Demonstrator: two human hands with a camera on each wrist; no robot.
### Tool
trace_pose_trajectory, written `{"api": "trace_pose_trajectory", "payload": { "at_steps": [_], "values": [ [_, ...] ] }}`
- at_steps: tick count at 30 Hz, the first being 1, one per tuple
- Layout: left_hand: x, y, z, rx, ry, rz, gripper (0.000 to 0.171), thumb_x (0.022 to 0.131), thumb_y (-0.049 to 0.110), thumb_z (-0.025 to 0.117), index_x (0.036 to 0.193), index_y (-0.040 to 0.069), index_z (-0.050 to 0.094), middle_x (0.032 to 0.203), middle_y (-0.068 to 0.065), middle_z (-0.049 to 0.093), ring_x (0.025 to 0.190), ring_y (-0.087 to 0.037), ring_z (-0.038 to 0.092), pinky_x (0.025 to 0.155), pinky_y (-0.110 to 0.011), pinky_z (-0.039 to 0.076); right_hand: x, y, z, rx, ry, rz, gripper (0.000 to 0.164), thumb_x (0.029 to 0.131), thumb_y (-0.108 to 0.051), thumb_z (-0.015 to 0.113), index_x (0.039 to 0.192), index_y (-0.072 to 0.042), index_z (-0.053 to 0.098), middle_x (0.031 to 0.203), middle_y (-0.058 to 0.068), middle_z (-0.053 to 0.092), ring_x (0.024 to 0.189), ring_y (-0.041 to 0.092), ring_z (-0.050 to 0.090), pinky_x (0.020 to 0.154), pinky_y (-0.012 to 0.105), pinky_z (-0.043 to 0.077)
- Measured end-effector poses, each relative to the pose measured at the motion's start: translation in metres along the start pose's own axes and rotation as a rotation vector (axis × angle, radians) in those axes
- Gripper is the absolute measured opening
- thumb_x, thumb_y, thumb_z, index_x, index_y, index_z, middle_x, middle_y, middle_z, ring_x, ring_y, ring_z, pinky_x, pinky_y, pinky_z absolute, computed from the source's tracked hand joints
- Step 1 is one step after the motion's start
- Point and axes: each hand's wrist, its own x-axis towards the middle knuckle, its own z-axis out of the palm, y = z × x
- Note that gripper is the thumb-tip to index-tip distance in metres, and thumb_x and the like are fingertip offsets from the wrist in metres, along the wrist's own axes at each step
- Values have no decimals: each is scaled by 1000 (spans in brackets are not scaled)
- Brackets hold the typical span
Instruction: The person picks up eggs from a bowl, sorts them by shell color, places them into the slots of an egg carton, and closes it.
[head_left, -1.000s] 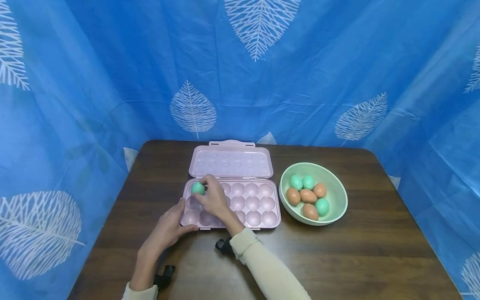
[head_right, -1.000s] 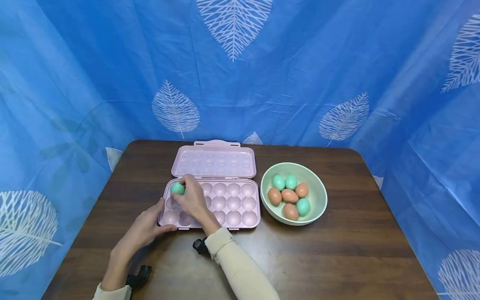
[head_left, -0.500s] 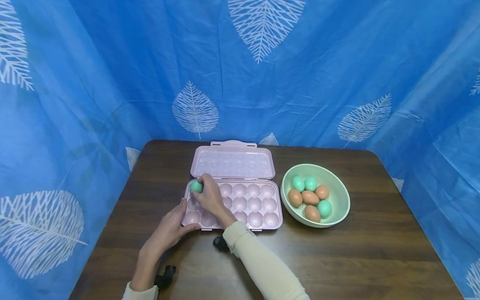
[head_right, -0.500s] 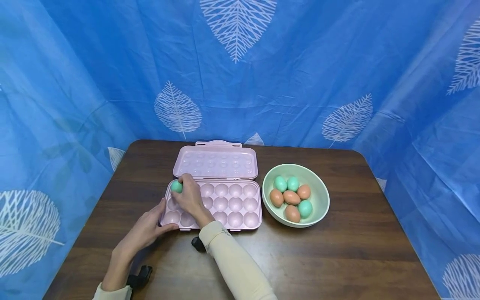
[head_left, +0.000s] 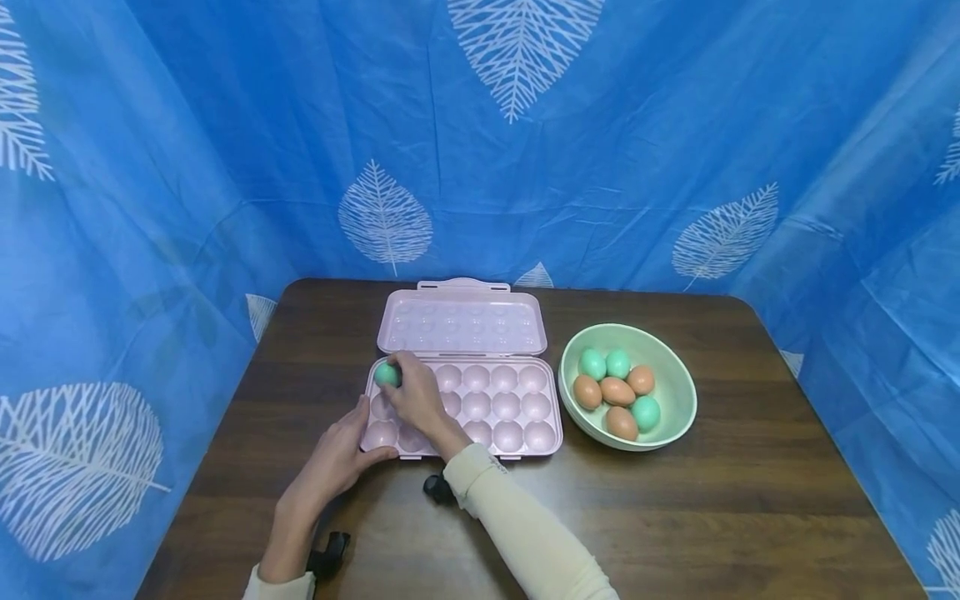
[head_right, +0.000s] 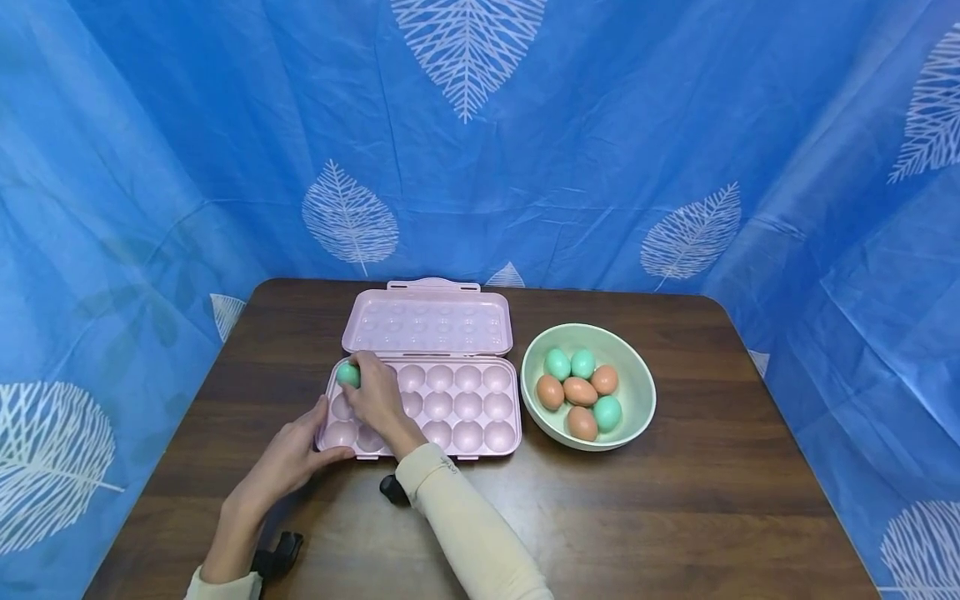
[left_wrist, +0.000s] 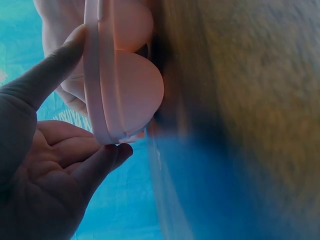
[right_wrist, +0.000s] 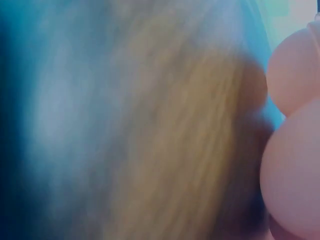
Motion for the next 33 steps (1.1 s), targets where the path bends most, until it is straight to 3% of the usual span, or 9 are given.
{"api": "trace_pose_trajectory", "payload": {
  "at_steps": [8, 13, 24, 33],
  "values": [
    [2, -1, 2, -14, -17, -12, 100, 81, 30, 82, 149, -15, 23, 148, -35, 34, 133, -49, 39, 104, -58, 36, -3, 1, -9, 33, -31, 1, 43, 81, -9, 78, 120, -4, 61, 111, 8, 67, 99, 21, 65, 90, 28, 50],
    [3, -1, 4, -10, -22, -15, 100, 81, 29, 83, 149, -14, 23, 149, -36, 32, 133, -49, 38, 105, -59, 35, -12, 2, -26, 151, 2, 25, 44, 83, -11, 75, 125, -2, 61, 121, 12, 67, 112, 25, 63, 97, 33, 49],
    [3, 0, 6, -9, -20, -31, 100, 80, 27, 83, 149, -14, 23, 150, -35, 30, 135, -49, 35, 107, -58, 31, -34, 17, -86, 401, 127, 5, 49, 87, -9, 72, 130, 6, 57, 129, 20, 61, 122, 32, 58, 104, 32, 44],
    [0, -3, 9, 10, 15, 14, 98, 80, 29, 83, 143, -21, 28, 145, -40, 33, 133, -50, 38, 106, -60, 33, -52, 35, -143, 454, 233, 12, 62, 82, 5, 75, 136, 15, 47, 134, 31, 54, 129, 38, 50, 108, 40, 40]
  ]
}}
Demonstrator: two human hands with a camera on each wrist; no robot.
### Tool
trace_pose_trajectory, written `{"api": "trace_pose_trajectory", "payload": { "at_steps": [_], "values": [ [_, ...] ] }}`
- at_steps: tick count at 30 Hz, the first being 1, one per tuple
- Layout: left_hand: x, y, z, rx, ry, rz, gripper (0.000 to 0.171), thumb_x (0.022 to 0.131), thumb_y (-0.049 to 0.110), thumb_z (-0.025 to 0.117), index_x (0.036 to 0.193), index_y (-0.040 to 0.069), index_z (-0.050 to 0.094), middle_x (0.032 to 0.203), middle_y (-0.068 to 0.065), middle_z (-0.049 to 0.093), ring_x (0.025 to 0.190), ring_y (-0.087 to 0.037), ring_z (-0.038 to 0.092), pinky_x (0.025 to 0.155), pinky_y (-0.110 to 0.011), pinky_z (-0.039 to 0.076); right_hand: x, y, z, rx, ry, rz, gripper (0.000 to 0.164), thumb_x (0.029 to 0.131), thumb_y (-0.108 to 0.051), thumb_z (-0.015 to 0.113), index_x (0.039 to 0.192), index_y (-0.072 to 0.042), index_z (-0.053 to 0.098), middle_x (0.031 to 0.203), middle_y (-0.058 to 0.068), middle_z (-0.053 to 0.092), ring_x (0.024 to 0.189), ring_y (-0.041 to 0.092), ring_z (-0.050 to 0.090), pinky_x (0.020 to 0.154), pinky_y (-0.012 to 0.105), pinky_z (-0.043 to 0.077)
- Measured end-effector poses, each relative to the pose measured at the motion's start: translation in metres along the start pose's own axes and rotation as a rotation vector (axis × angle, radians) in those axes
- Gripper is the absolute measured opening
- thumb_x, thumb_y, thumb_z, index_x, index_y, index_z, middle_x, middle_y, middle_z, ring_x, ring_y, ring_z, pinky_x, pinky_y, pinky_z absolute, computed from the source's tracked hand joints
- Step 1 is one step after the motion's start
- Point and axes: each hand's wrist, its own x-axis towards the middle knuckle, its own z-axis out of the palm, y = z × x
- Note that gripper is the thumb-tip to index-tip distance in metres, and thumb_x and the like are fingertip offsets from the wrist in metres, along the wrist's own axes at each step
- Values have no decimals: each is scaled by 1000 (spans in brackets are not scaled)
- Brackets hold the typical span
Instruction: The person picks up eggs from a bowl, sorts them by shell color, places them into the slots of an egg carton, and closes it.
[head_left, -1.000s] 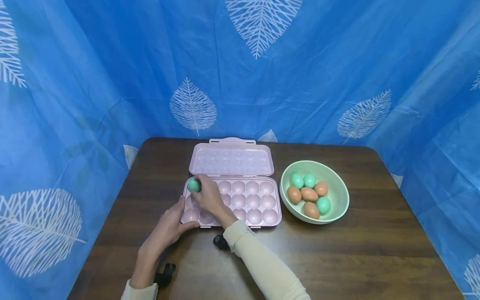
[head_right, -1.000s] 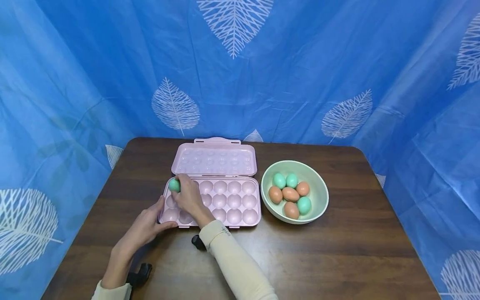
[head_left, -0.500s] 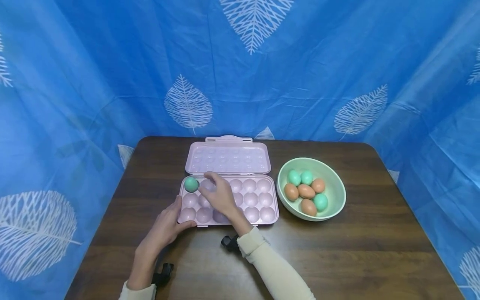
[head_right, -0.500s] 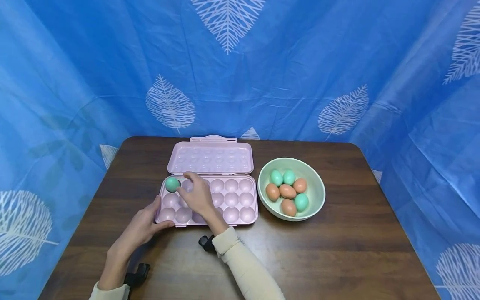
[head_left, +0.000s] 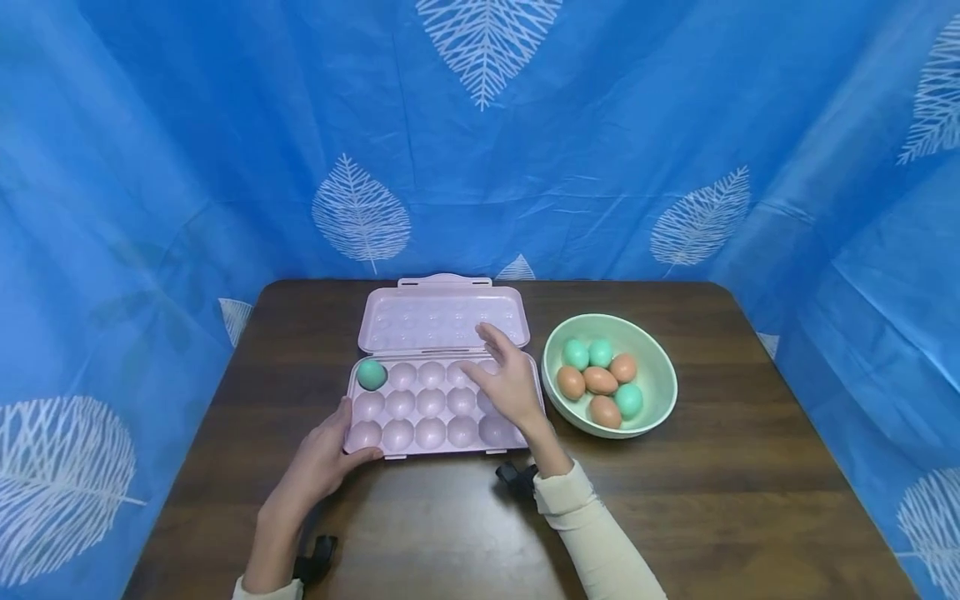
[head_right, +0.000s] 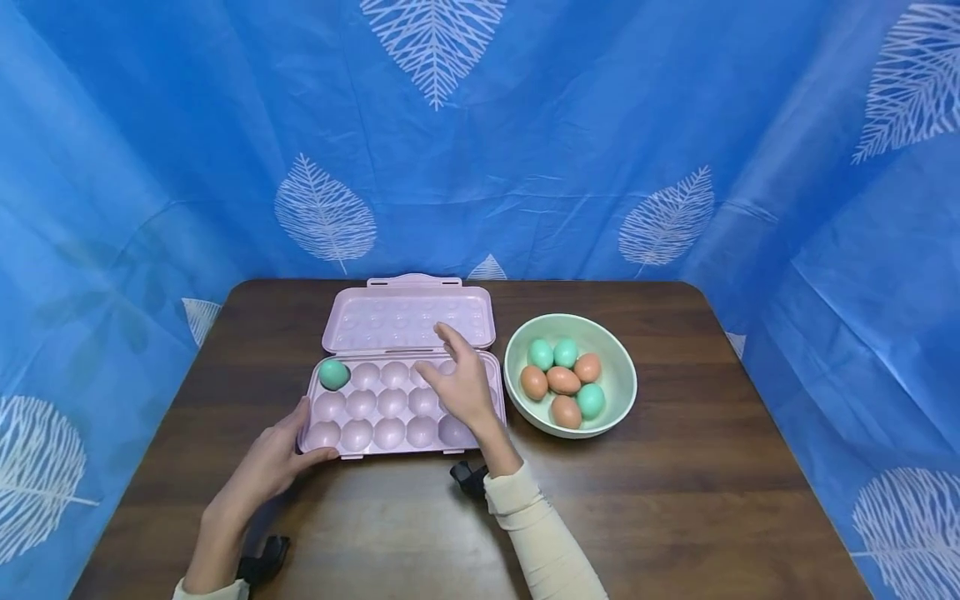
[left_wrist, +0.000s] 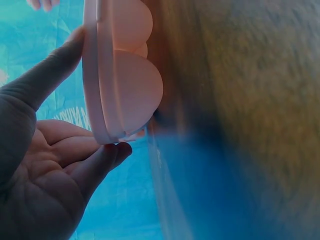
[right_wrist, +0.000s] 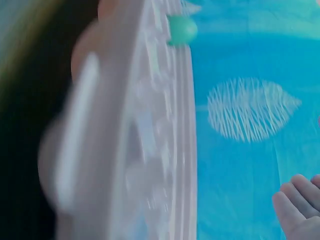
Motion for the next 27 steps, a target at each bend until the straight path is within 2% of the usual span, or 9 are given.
{"api": "trace_pose_trajectory", "payload": {
  "at_steps": [5, 8, 14, 21, 27],
  "values": [
    [-4, -1, 0, 2, -5, -13, 97, 80, 29, 83, 143, -21, 28, 144, -40, 33, 132, -51, 38, 106, -60, 33, -2, -25, -29, 0, 26, 33, 59, 82, 11, 72, 133, 21, 44, 132, 37, 51, 128, 45, 48, 109, 48, 38],
    [-2, -1, -1, 7, -20, -27, 97, 81, 28, 82, 144, -19, 27, 146, -39, 32, 133, -51, 37, 106, -60, 33, -2, -26, -45, -21, 54, 67, 58, 83, 11, 71, 134, 20, 44, 133, 37, 51, 128, 45, 47, 109, 48, 37],
    [1, 3, -2, 11, -53, -48, 98, 82, 30, 82, 145, -18, 26, 147, -39, 29, 134, -51, 35, 107, -60, 31, 1, -26, -85, -137, 80, 149, 58, 86, 6, 70, 136, 18, 44, 139, 34, 48, 133, 42, 43, 113, 42, 33],
    [2, 5, -4, -1, -77, -79, 98, 83, 31, 81, 148, -16, 24, 149, -37, 28, 136, -50, 33, 108, -59, 30, 8, 19, -128, -170, 99, 231, 60, 89, -4, 71, 142, 7, 45, 144, 24, 48, 137, 35, 41, 114, 37, 31],
    [2, 8, -8, -21, -95, -106, 100, 83, 31, 81, 150, -13, 22, 152, -35, 26, 138, -50, 30, 109, -59, 29, 7, 37, -138, -239, 79, 278, 58, 90, -10, 71, 141, 5, 48, 143, 22, 50, 135, 36, 44, 113, 40, 33]
  ]
}}
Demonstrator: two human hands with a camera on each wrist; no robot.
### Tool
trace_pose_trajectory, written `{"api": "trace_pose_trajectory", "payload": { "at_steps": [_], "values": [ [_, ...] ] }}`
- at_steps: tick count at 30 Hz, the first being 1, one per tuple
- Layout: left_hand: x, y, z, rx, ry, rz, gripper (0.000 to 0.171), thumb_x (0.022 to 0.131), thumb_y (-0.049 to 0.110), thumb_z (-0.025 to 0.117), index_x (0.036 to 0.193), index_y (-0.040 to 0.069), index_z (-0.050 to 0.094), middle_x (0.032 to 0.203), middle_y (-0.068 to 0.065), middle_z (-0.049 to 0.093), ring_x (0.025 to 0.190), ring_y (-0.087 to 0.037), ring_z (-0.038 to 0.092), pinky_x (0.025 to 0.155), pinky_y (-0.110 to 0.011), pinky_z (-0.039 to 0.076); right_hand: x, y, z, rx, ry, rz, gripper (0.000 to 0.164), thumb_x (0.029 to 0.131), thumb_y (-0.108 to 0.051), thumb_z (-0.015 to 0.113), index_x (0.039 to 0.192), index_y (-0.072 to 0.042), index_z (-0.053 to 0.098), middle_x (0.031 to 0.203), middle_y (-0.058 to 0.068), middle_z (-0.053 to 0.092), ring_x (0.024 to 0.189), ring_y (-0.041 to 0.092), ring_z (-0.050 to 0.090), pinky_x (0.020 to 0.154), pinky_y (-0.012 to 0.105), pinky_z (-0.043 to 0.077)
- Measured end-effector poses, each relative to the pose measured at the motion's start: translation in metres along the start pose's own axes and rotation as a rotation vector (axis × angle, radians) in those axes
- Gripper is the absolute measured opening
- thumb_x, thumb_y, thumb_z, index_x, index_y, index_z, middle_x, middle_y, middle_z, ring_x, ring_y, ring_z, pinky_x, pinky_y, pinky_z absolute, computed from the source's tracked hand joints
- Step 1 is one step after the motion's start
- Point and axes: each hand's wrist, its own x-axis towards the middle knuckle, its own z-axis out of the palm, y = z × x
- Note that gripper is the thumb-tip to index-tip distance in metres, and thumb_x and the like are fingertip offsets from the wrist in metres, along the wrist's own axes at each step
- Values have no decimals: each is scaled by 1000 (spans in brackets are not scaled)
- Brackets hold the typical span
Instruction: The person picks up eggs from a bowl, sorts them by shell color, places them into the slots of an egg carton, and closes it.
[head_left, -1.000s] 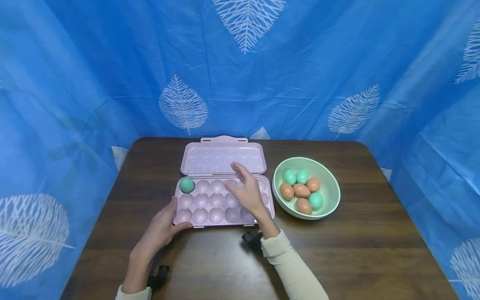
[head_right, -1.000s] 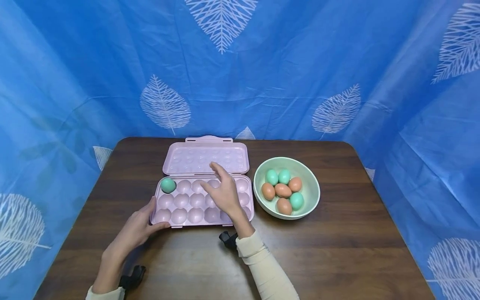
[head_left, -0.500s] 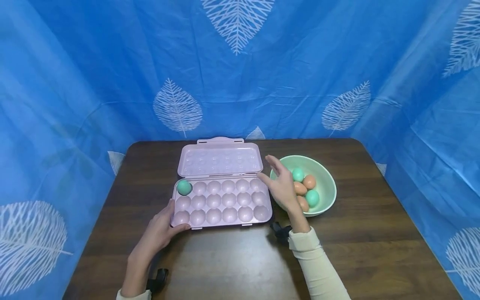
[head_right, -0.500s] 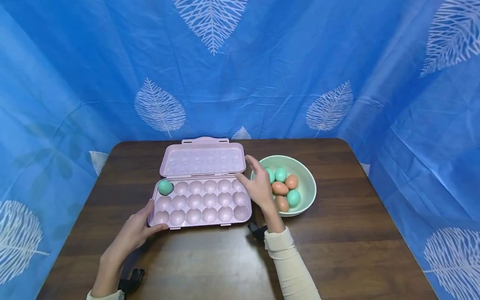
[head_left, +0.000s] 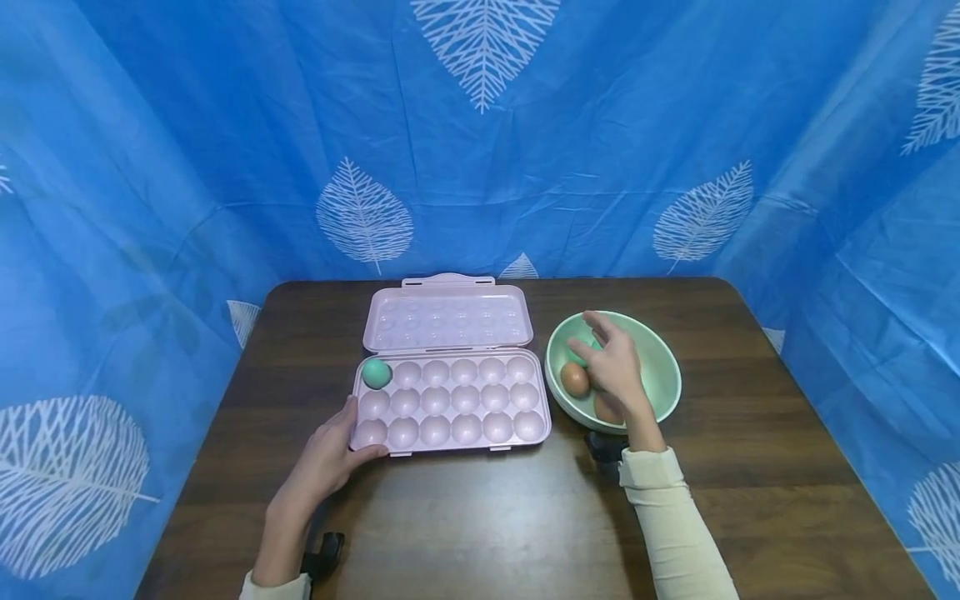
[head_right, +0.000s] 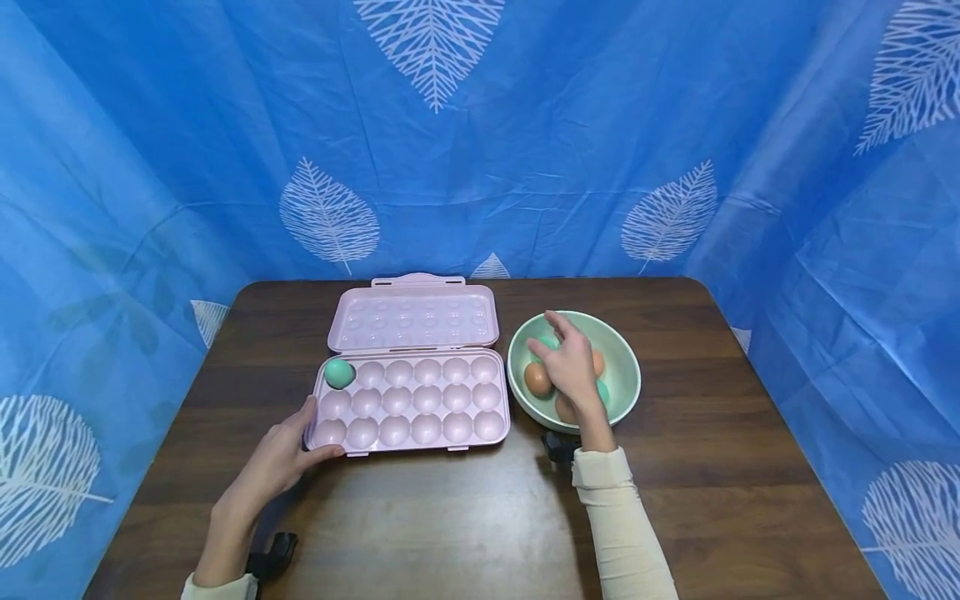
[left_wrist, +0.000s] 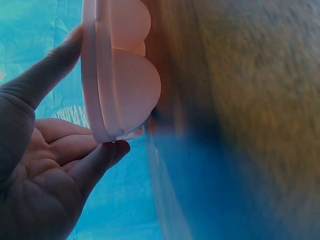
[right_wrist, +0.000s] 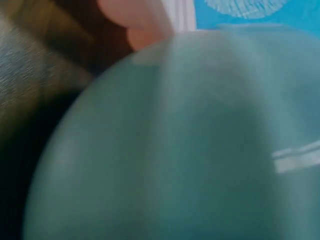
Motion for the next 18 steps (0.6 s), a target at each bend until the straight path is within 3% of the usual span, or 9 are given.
{"api": "trace_pose_trajectory", "payload": {
  "at_steps": [12, 18],
  "values": [
    [0, 1, 0, -17, -6, -11, 100, 82, 29, 81, 152, -10, 21, 153, -33, 24, 139, -49, 28, 109, -59, 28, 9, 15, 2, -123, -45, 22, 54, 89, -7, 72, 136, 11, 50, 136, 30, 53, 128, 44, 48, 109, 47, 38],
    [1, 0, 1, -12, -4, -18, 99, 82, 29, 81, 152, -10, 21, 153, -33, 25, 139, -49, 28, 109, -59, 28, 13, 22, 6, -228, -108, 80, 54, 89, -7, 70, 135, 12, 49, 134, 31, 54, 126, 45, 50, 106, 51, 40]
  ]
}}
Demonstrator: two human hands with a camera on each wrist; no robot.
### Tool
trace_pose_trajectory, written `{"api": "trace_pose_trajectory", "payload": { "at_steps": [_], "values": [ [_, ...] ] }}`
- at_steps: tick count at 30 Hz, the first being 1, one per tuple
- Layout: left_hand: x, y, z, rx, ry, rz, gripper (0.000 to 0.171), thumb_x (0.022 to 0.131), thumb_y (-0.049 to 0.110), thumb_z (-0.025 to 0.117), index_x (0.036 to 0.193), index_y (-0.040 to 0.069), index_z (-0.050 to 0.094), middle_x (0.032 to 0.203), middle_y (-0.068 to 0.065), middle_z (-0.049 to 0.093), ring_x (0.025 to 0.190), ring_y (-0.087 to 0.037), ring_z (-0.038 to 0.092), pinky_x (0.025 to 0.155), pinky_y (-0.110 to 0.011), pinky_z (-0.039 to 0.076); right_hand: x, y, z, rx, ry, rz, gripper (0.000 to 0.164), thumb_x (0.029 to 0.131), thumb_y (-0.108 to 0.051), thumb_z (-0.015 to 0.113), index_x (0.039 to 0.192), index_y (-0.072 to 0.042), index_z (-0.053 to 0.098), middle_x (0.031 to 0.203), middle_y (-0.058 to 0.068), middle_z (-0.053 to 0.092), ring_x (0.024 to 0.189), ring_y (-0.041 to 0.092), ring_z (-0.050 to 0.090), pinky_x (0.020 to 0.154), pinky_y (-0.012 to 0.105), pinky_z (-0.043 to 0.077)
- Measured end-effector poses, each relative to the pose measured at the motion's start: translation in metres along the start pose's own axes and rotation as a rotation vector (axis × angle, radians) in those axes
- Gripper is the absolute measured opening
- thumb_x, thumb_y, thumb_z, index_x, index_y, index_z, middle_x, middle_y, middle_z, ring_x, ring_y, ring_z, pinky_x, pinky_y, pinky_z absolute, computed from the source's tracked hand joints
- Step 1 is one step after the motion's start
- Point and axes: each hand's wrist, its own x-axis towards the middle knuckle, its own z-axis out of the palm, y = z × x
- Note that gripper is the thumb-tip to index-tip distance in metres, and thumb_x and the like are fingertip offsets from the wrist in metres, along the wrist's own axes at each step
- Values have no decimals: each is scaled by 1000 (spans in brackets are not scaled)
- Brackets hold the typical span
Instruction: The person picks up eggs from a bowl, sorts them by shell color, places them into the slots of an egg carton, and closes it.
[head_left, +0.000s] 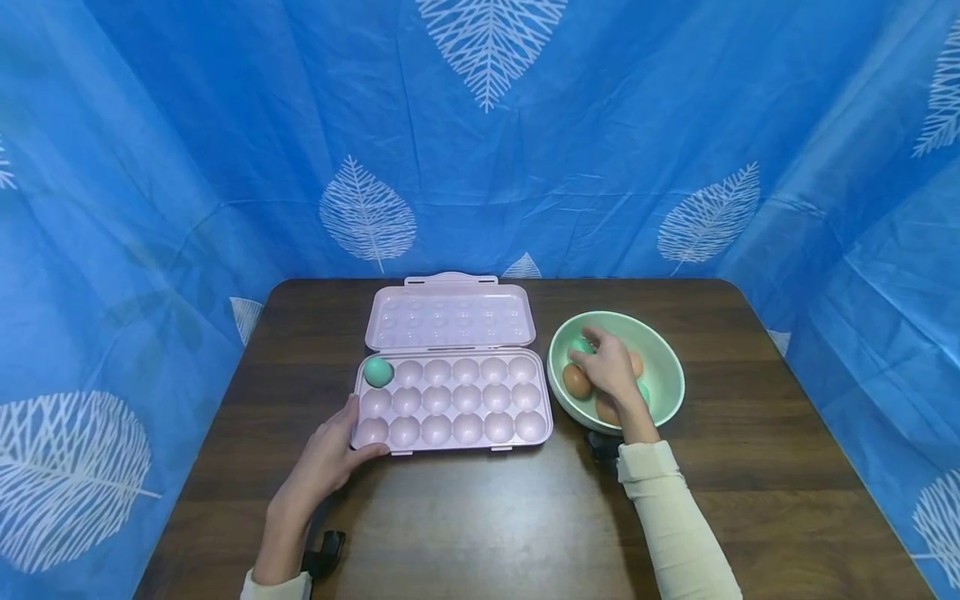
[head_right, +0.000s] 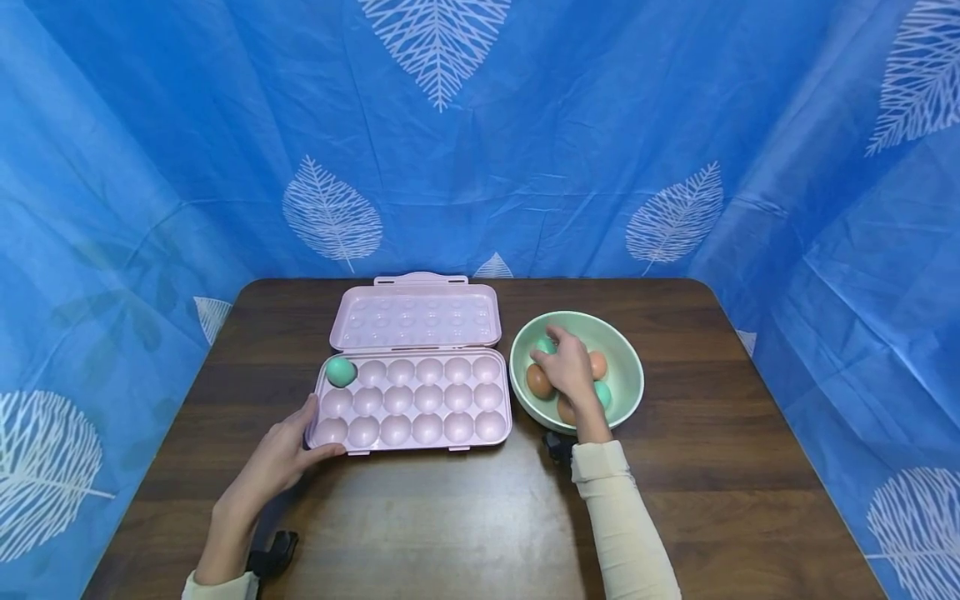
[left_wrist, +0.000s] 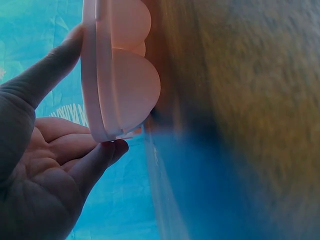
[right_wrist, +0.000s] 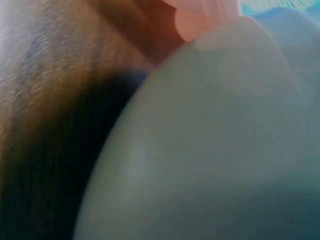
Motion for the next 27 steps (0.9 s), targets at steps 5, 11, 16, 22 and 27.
{"api": "trace_pose_trajectory", "payload": {
  "at_steps": [5, 11, 16, 22, 27],
  "values": [
    [0, -1, 2, 9, 9, 0, 100, 82, 29, 82, 151, -11, 22, 153, -34, 25, 139, -49, 28, 109, -59, 28, 0, 2, 4, -98, -54, 20, 56, 88, -7, 69, 137, 12, 48, 133, 31, 54, 124, 45, 50, 104, 53, 40],
    [0, -3, 3, 2, 19, 12, 99, 83, 28, 81, 151, -11, 21, 153, -33, 25, 139, -49, 29, 109, -59, 29, 0, 2, 8, -206, -74, 9, 53, 85, -7, 70, 133, 10, 54, 125, 29, 60, 112, 42, 57, 98, 53, 44],
    [0, -5, 4, 2, 6, -3, 100, 83, 31, 81, 152, -10, 20, 154, -33, 24, 139, -50, 28, 109, -59, 28, -1, 1, 11, -280, -97, 7, 54, 82, -6, 69, 132, 8, 56, 119, 27, 63, 98, 38, 57, 89, 51, 47],
    [1, -6, 5, 1, 10, 4, 100, 83, 30, 81, 152, -9, 20, 154, -32, 24, 140, -48, 27, 109, -58, 28, -3, 1, 10, -265, -4, -5, 52, 84, -8, 71, 132, 5, 58, 123, 27, 63, 109, 43, 57, 96, 54, 44],
    [1, -5, 7, -7, 13, 3, 99, 83, 29, 81, 153, -8, 20, 155, -31, 24, 140, -48, 27, 109, -59, 28, -5, 1, 11, -194, 133, -45, 47, 83, -10, 74, 126, 6, 62, 121, 26, 64, 110, 42, 59, 96, 53, 45]
  ]
}}
